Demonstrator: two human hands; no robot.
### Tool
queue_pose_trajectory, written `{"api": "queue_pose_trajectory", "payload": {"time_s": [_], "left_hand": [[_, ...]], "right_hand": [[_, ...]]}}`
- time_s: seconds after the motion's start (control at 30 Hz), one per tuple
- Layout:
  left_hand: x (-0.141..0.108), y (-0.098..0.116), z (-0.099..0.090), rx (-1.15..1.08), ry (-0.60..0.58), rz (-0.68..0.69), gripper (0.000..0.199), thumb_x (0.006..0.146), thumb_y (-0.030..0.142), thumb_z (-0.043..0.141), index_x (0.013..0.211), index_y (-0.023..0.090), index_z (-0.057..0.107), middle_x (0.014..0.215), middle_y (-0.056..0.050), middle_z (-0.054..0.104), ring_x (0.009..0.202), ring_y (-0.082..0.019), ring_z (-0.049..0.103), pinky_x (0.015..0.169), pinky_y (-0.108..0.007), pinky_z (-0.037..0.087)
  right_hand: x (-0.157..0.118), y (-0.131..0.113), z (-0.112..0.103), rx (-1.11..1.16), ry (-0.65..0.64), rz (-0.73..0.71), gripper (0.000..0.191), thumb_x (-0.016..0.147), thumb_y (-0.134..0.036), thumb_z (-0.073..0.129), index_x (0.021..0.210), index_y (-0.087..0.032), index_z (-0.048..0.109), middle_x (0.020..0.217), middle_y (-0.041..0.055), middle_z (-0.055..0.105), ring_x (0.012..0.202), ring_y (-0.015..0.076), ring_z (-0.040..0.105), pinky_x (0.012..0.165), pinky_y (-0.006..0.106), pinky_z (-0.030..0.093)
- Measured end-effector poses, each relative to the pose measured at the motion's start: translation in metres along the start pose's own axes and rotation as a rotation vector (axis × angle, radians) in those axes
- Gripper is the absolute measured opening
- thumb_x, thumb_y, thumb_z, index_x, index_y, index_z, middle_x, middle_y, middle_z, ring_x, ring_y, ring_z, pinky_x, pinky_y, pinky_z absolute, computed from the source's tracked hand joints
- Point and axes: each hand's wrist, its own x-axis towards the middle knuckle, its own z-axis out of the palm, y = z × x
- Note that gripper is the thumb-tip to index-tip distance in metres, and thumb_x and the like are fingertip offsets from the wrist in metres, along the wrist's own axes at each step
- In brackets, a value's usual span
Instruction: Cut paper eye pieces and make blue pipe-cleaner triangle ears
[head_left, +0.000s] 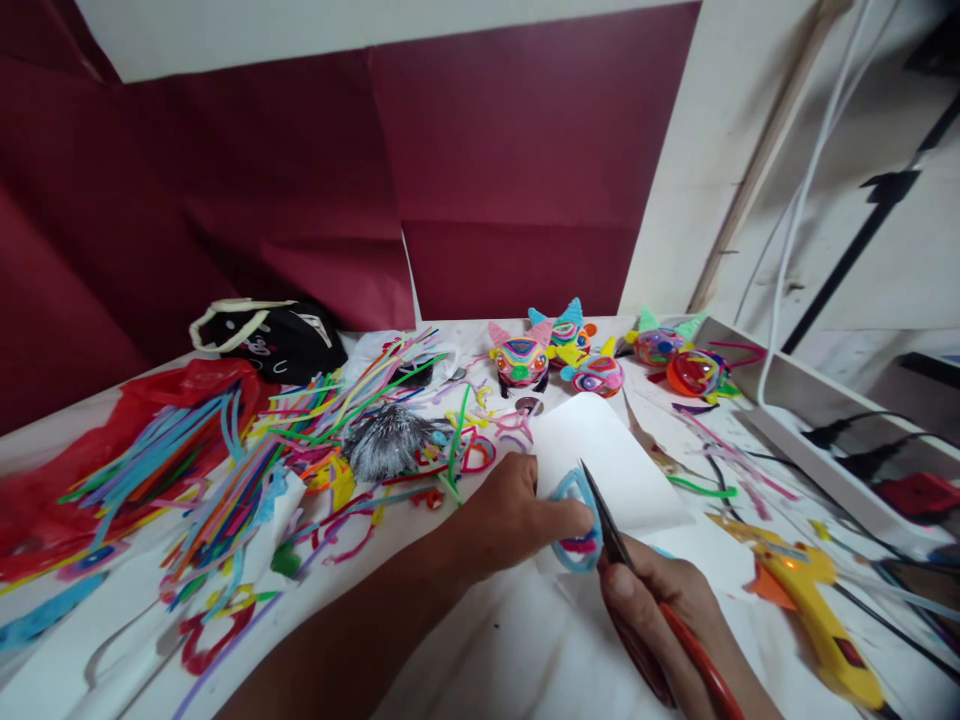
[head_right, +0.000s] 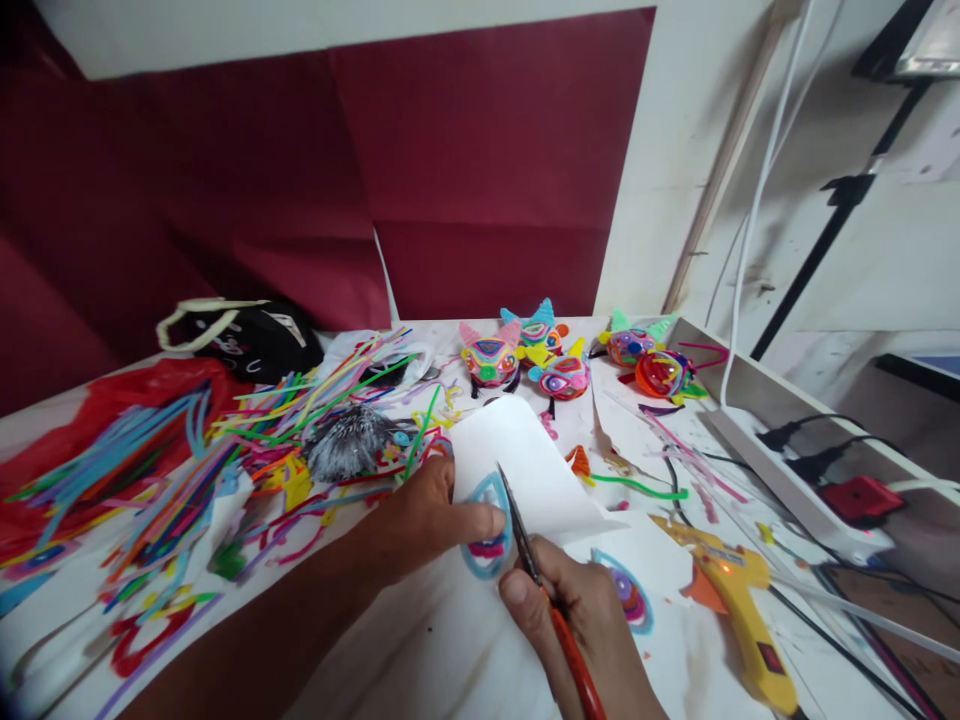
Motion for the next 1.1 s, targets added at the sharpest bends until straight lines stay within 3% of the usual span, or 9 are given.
{"api": "queue_pose_trajectory", "payload": {"time_s": [0.13, 0.3, 0.53, 1.1], "left_hand": [[0.001, -0.002, -0.002, -0.096, -0.039, -0.003, 0.021, 0.066, 0.027, 0.063, 0.079, 0.01, 0.066, 0.069, -0.002, 0.06, 0.062, -0.013, 0.053, 0.061, -0.022, 0.043], [0.006, -0.006, -0.002, -0.122, 0.072, 0.072, 0.023, 0.067, 0.032, 0.064, 0.075, 0.01, 0.065, 0.066, -0.003, 0.06, 0.064, -0.014, 0.053, 0.062, -0.023, 0.041], [0.008, -0.011, 0.0, -0.132, 0.174, 0.101, 0.014, 0.069, 0.024, 0.06, 0.066, 0.011, 0.058, 0.06, 0.002, 0.051, 0.059, -0.01, 0.046, 0.056, -0.021, 0.036], [0.008, -0.011, -0.005, -0.071, 0.193, 0.094, 0.019, 0.07, 0.028, 0.063, 0.068, 0.01, 0.061, 0.063, 0.0, 0.054, 0.059, -0.009, 0.046, 0.056, -0.021, 0.036]], "right_hand": [[-0.001, 0.002, -0.001, 0.021, -0.005, 0.046, 0.047, 0.08, -0.066, 0.043, 0.068, -0.02, 0.045, 0.043, -0.0066, 0.029, 0.038, 0.0071, 0.023, 0.036, 0.022, 0.013], [-0.001, 0.008, 0.0, 0.028, -0.011, 0.092, 0.046, 0.079, -0.064, 0.047, 0.067, -0.02, 0.044, 0.041, -0.0072, 0.031, 0.034, 0.0061, 0.026, 0.034, 0.021, 0.015], [0.0, 0.006, 0.001, -0.024, 0.017, 0.069, 0.045, 0.08, -0.063, 0.047, 0.066, -0.02, 0.043, 0.042, -0.0073, 0.032, 0.035, 0.0058, 0.027, 0.035, 0.021, 0.017], [-0.001, 0.003, -0.004, 0.045, -0.09, 0.053, 0.046, 0.083, -0.062, 0.044, 0.067, -0.019, 0.044, 0.04, -0.0076, 0.033, 0.034, 0.0054, 0.025, 0.037, 0.023, 0.013]]}}
